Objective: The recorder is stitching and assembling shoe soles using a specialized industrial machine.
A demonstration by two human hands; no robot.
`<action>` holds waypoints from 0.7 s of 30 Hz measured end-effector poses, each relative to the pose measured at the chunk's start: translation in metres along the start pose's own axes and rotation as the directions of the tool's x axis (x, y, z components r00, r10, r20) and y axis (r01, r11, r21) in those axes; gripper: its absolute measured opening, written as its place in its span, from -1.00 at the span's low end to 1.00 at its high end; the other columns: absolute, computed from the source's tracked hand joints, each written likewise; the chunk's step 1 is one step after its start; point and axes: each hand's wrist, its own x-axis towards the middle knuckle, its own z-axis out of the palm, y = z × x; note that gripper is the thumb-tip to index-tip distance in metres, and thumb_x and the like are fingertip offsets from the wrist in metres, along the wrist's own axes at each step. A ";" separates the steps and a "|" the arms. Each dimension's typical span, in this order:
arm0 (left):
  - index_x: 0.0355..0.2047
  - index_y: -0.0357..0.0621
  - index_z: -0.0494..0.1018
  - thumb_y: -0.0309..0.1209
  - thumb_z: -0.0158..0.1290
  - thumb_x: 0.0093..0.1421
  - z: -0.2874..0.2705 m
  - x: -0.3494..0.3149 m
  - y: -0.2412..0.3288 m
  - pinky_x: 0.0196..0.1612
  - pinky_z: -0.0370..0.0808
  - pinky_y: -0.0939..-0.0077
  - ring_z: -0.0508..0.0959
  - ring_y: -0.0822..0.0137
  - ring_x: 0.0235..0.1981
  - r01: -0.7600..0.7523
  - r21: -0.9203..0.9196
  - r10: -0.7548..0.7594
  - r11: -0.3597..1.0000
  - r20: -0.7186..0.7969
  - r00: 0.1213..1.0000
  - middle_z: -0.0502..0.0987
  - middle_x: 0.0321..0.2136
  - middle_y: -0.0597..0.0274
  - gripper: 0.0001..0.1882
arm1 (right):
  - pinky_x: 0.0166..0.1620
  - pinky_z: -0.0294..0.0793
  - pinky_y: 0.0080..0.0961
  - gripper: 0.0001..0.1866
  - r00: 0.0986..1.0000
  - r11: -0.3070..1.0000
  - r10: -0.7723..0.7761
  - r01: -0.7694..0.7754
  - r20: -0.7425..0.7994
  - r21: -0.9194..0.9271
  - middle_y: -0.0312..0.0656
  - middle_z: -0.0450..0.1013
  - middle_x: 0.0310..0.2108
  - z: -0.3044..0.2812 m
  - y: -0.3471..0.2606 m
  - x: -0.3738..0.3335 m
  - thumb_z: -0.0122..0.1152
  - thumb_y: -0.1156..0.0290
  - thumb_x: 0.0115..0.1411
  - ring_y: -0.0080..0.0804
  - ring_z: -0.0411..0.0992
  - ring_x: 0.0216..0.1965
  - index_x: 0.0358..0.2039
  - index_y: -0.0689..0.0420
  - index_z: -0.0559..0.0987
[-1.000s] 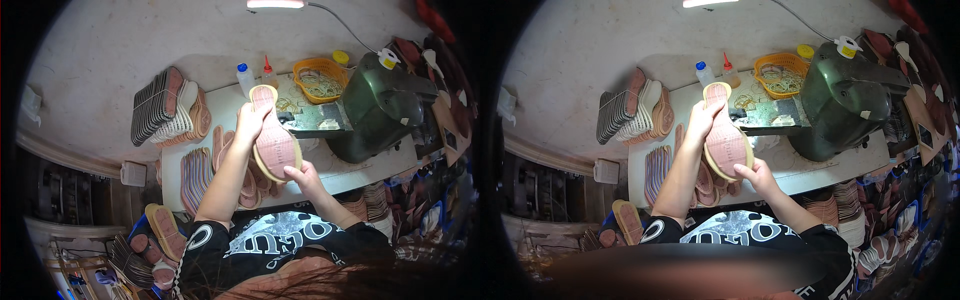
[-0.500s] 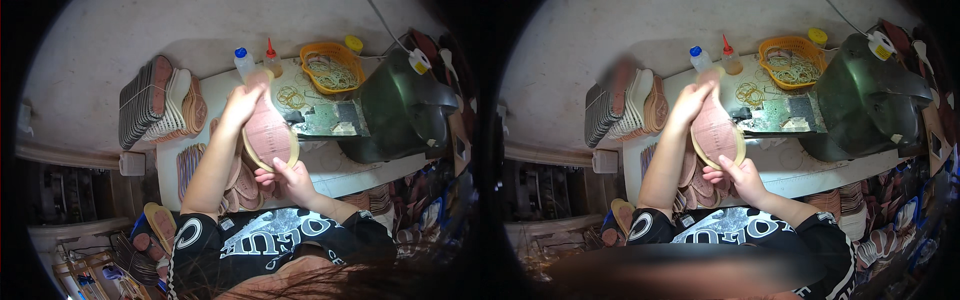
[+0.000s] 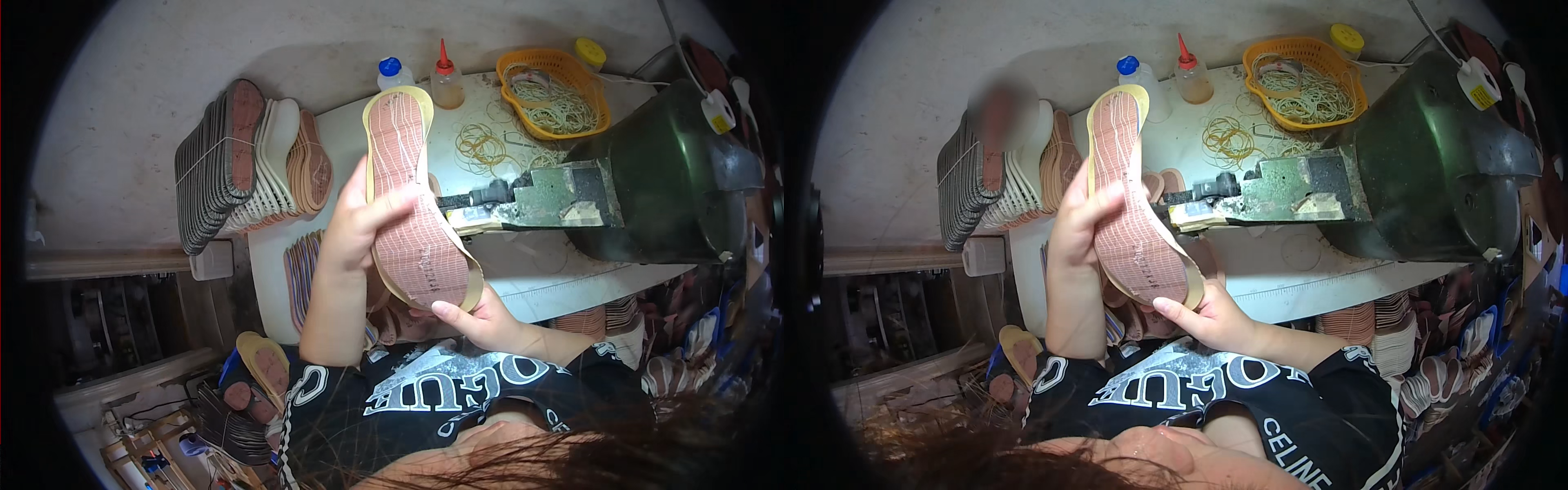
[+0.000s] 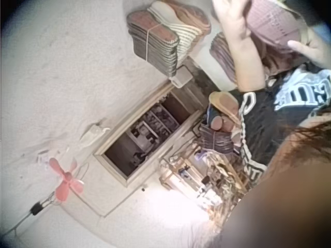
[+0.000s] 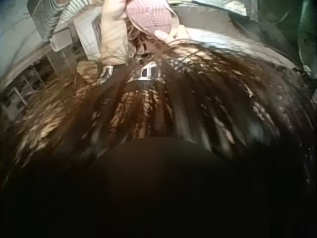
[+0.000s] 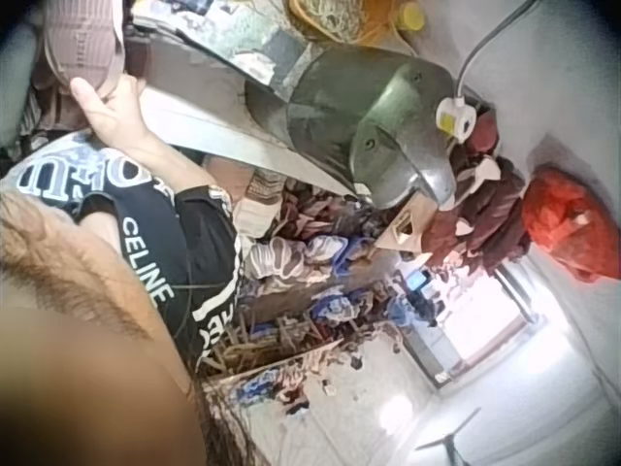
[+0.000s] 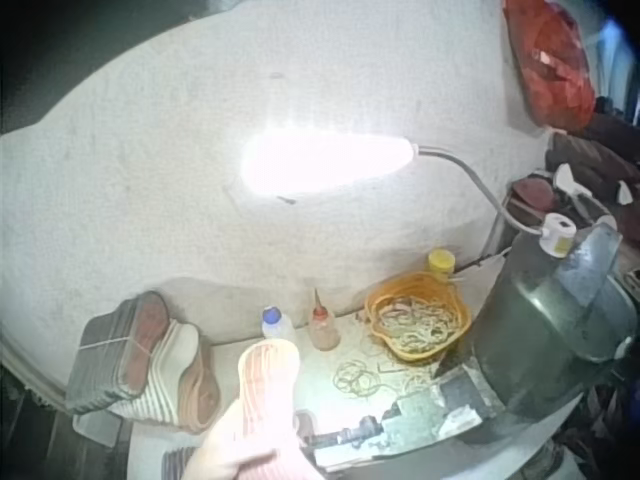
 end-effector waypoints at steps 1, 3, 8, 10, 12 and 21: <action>0.03 -0.28 0.25 -0.57 0.17 0.03 -0.002 -0.011 -0.003 -0.15 0.49 0.51 0.52 0.43 -0.23 -0.017 0.009 0.017 1.000 0.037 0.999 0.47 -0.22 0.20 -0.46 | 0.08 0.34 -0.45 -0.60 0.998 0.987 -0.046 0.051 0.036 -0.150 -0.09 0.37 0.01 -0.001 -0.003 0.001 0.01 0.48 0.28 -0.41 0.36 0.02 0.12 0.29 0.30; 0.05 -0.27 0.25 -0.61 0.18 0.00 0.003 -0.027 -0.009 -0.12 0.48 0.52 0.51 0.41 -0.20 -0.040 -0.013 0.039 0.999 -0.045 0.998 0.46 -0.21 0.21 -0.42 | 0.11 0.29 -0.48 -0.61 0.994 0.949 -0.083 0.056 -0.077 -0.310 -0.13 0.37 -0.01 -0.003 -0.025 -0.001 0.08 0.50 0.24 -0.47 0.34 0.00 0.08 0.26 0.33; 0.08 -0.25 0.17 -0.66 0.15 0.00 0.010 -0.057 -0.024 -0.09 0.48 0.49 0.51 0.36 -0.18 -0.070 -0.001 0.069 0.998 -0.116 0.991 0.44 -0.18 0.17 -0.37 | -0.33 0.49 -0.58 -0.94 0.854 0.732 -0.471 0.238 -0.222 -0.639 -0.15 0.54 -0.45 -0.008 -0.024 0.005 0.20 0.55 0.13 -0.43 0.53 -0.43 -0.39 0.27 0.55; 0.12 -0.22 0.10 -0.67 0.17 -0.02 0.009 -0.069 -0.027 -0.04 0.46 0.47 0.48 0.35 -0.13 -0.072 0.037 0.075 0.997 -0.089 0.993 0.41 -0.13 0.14 -0.30 | -0.38 0.47 -0.56 -0.94 0.844 0.638 -0.509 0.238 -0.169 -0.732 -0.13 0.52 -0.49 -0.007 -0.026 0.004 0.21 0.55 0.12 -0.37 0.51 -0.47 -0.41 0.27 0.55; 0.13 -0.22 0.09 -0.65 0.17 -0.02 0.007 -0.076 -0.034 -0.01 0.44 0.47 0.46 0.35 -0.10 -0.136 0.111 0.149 0.984 -0.122 0.981 0.40 -0.12 0.14 -0.29 | -0.50 0.43 -0.46 -0.93 0.857 0.550 -0.500 0.206 -0.122 -0.809 -0.09 0.47 -0.57 -0.006 -0.030 0.001 0.20 0.52 0.12 -0.23 0.46 -0.59 -0.44 0.26 0.54; 0.14 -0.25 0.08 -0.59 0.19 0.00 0.015 -0.093 -0.035 0.04 0.38 0.49 0.43 0.38 -0.06 -0.185 0.164 0.207 0.969 -0.129 0.970 0.37 -0.08 0.15 -0.27 | -0.41 0.37 -0.63 -0.88 0.932 0.796 -0.333 0.196 -0.145 -0.572 -0.23 0.46 -0.51 -0.006 -0.035 -0.008 0.21 0.46 0.15 -0.58 0.39 -0.50 -0.41 0.25 0.53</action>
